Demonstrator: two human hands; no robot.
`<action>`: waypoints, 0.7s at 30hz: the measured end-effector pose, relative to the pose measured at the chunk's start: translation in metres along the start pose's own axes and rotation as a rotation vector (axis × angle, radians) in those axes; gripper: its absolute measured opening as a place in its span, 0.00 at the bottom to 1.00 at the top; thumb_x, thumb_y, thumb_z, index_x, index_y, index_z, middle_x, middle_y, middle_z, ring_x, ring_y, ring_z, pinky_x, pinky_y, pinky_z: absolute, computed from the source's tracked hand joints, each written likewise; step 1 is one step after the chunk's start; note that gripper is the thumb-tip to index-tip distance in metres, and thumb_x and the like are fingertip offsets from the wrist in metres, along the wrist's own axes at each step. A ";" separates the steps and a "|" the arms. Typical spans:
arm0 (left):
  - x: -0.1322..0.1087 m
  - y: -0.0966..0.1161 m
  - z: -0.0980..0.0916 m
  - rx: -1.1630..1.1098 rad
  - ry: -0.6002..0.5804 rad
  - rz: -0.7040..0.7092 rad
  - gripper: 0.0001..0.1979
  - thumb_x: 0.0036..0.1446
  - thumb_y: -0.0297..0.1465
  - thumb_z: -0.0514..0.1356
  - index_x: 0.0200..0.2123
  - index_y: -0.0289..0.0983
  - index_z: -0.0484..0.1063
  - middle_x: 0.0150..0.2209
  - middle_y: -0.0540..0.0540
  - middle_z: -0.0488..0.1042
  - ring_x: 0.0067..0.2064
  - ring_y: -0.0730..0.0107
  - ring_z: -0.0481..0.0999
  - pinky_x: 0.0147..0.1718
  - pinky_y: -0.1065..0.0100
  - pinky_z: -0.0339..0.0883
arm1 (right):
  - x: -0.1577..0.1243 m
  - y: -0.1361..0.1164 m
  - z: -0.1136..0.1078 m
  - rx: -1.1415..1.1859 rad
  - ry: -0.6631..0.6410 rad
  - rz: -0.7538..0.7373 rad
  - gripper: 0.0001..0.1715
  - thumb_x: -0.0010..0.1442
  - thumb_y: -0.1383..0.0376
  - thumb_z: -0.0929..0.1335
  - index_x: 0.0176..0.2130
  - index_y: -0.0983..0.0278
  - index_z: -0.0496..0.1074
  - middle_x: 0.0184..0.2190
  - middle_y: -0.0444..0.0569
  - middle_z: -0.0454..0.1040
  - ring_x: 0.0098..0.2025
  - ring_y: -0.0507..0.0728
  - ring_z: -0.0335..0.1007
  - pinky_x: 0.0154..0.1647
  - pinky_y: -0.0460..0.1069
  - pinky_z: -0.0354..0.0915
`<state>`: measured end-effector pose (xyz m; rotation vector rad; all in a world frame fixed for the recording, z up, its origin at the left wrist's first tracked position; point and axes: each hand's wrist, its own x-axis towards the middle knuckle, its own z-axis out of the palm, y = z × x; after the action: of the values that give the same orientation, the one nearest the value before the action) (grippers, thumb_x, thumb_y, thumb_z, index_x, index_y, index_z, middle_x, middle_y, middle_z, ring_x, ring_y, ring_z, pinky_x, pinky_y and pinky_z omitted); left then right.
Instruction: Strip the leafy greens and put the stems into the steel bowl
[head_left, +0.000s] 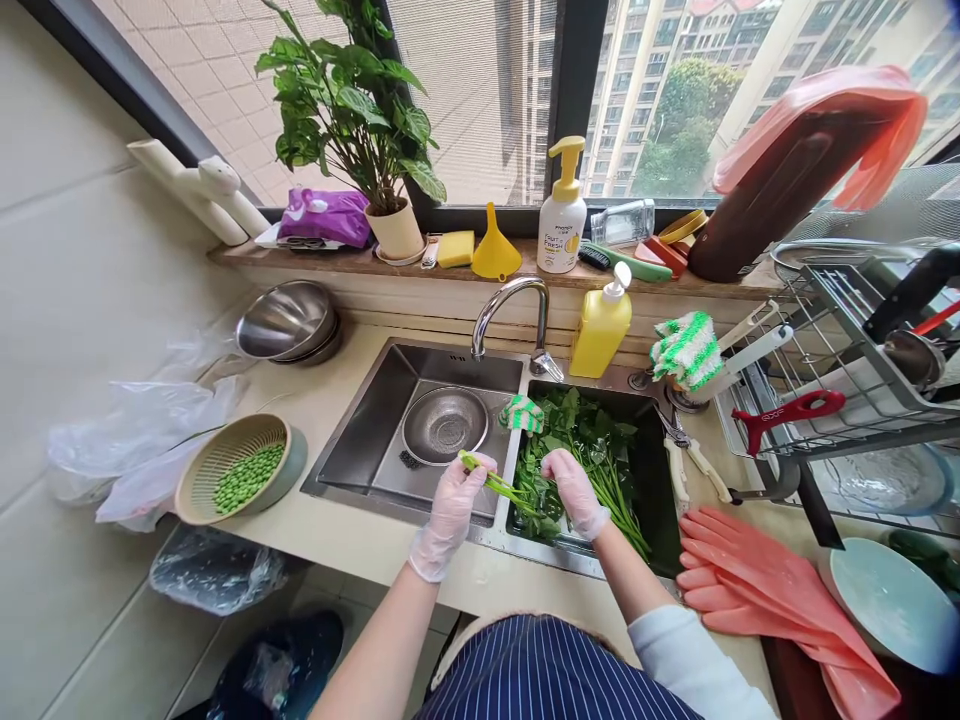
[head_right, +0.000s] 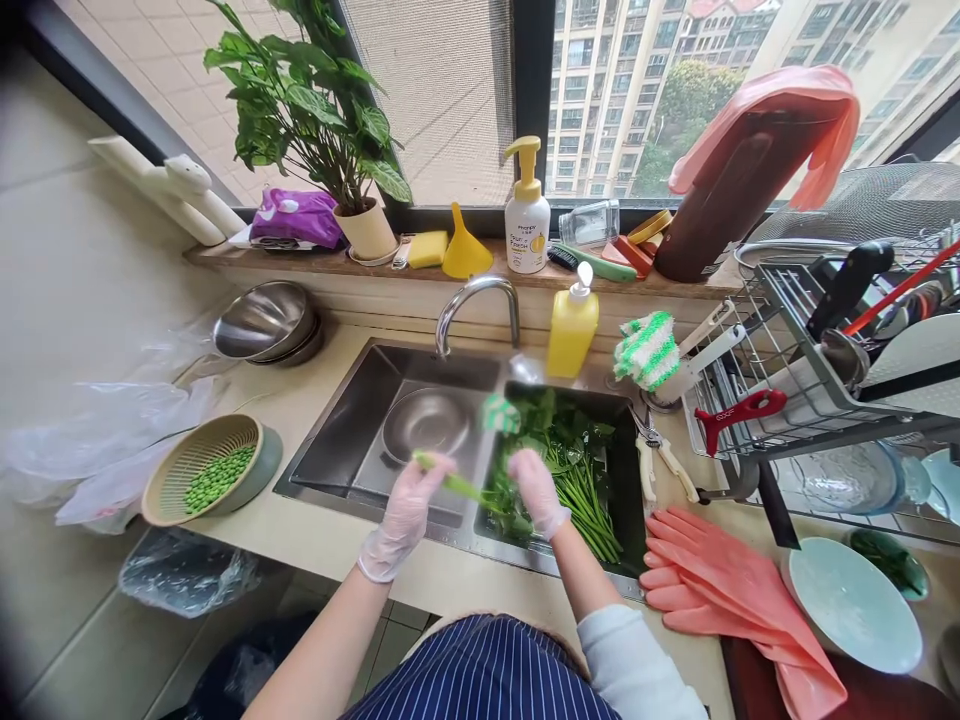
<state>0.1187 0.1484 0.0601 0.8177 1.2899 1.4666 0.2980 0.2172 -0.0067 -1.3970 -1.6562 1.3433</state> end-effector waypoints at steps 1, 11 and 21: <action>0.001 0.002 -0.003 -0.012 -0.020 0.002 0.06 0.54 0.33 0.62 0.30 0.37 0.73 0.32 0.49 0.73 0.37 0.69 0.70 0.42 0.67 0.62 | 0.000 -0.001 -0.001 -0.003 -0.061 -0.003 0.16 0.61 0.59 0.54 0.28 0.61 0.63 0.30 0.46 0.66 0.34 0.54 0.61 0.40 0.49 0.59; 0.013 0.007 -0.017 -0.152 -0.034 0.013 0.08 0.54 0.36 0.62 0.29 0.38 0.73 0.31 0.48 0.74 0.37 0.67 0.72 0.41 0.66 0.63 | -0.008 0.000 0.011 -0.108 -0.568 0.032 0.17 0.60 0.56 0.61 0.25 0.63 0.67 0.23 0.42 0.63 0.27 0.51 0.56 0.29 0.46 0.55; 0.011 -0.023 -0.001 0.001 -0.034 -0.310 0.18 0.46 0.44 0.66 0.32 0.35 0.74 0.33 0.46 0.76 0.36 0.65 0.75 0.36 0.65 0.69 | -0.007 0.009 0.017 -0.058 -0.249 0.158 0.14 0.58 0.60 0.58 0.23 0.62 0.60 0.22 0.41 0.60 0.26 0.51 0.53 0.28 0.46 0.52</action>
<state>0.1200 0.1576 0.0367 0.6087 1.3259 1.2010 0.2881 0.2046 -0.0196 -1.4683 -1.7862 1.6269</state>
